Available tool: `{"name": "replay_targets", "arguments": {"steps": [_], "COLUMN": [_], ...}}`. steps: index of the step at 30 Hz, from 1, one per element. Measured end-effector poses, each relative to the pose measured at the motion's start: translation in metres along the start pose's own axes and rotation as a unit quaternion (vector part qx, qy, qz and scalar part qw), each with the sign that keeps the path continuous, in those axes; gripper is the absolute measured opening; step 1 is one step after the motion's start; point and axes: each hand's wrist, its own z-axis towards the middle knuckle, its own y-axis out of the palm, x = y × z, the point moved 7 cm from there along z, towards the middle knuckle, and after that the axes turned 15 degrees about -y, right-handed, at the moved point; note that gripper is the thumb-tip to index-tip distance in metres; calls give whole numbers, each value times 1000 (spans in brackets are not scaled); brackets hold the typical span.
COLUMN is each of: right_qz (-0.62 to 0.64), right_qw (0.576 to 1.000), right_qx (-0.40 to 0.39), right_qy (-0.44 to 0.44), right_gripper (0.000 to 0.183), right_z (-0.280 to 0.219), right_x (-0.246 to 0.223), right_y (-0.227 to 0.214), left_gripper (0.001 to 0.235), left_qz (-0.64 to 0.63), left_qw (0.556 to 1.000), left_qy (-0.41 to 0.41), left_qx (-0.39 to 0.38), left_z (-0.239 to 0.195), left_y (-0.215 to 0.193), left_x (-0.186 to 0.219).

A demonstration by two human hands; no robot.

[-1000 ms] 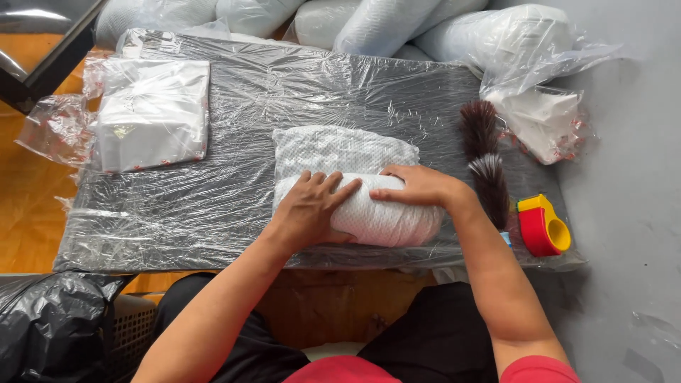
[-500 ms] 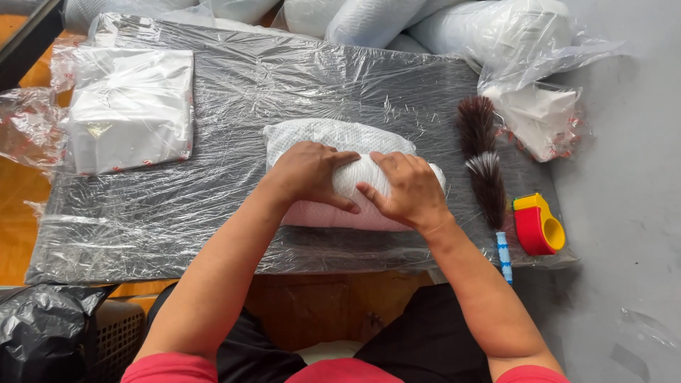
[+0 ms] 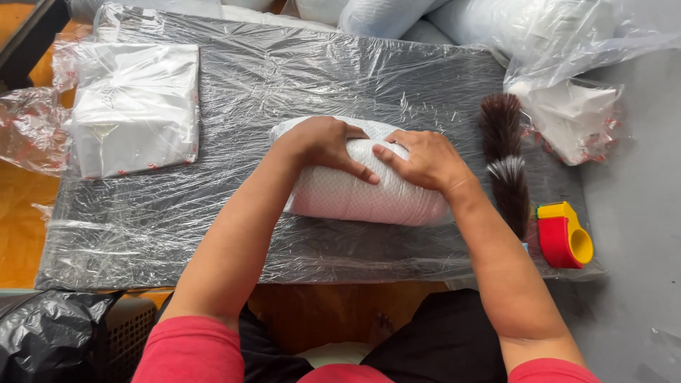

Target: The person wraps a white item in bubble wrap, secures it with tape, and then places the wrapped item into a black plastic bag. The person uses a tape dispenser to seal the bubble wrap and then inserts the item into the bag.

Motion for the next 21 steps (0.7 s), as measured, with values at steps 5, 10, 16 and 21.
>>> {"name": "replay_targets", "arguments": {"steps": [5,10,16,21], "right_qz": [23,77,77,121], "right_qw": [999,994,993,988], "right_qx": [-25,-31,-35,-33], "right_qy": [39,69,80,89], "right_gripper": [64,57,57,69], "right_z": [15,16,18,23], "right_x": [15,10,21,30], "right_y": [0,-9,-2,0], "left_gripper": [98,102,92,130], "left_qz": [-28,-38,-17,15], "left_qw": [999,999,961,999], "left_qy": [-13,-6,160,-7], "left_qx": [-13,-7,225,50], "left_z": [21,32,5,1], "left_y": [-3,4,-15,-16], "left_x": [-9,-15,-1,-1]}}
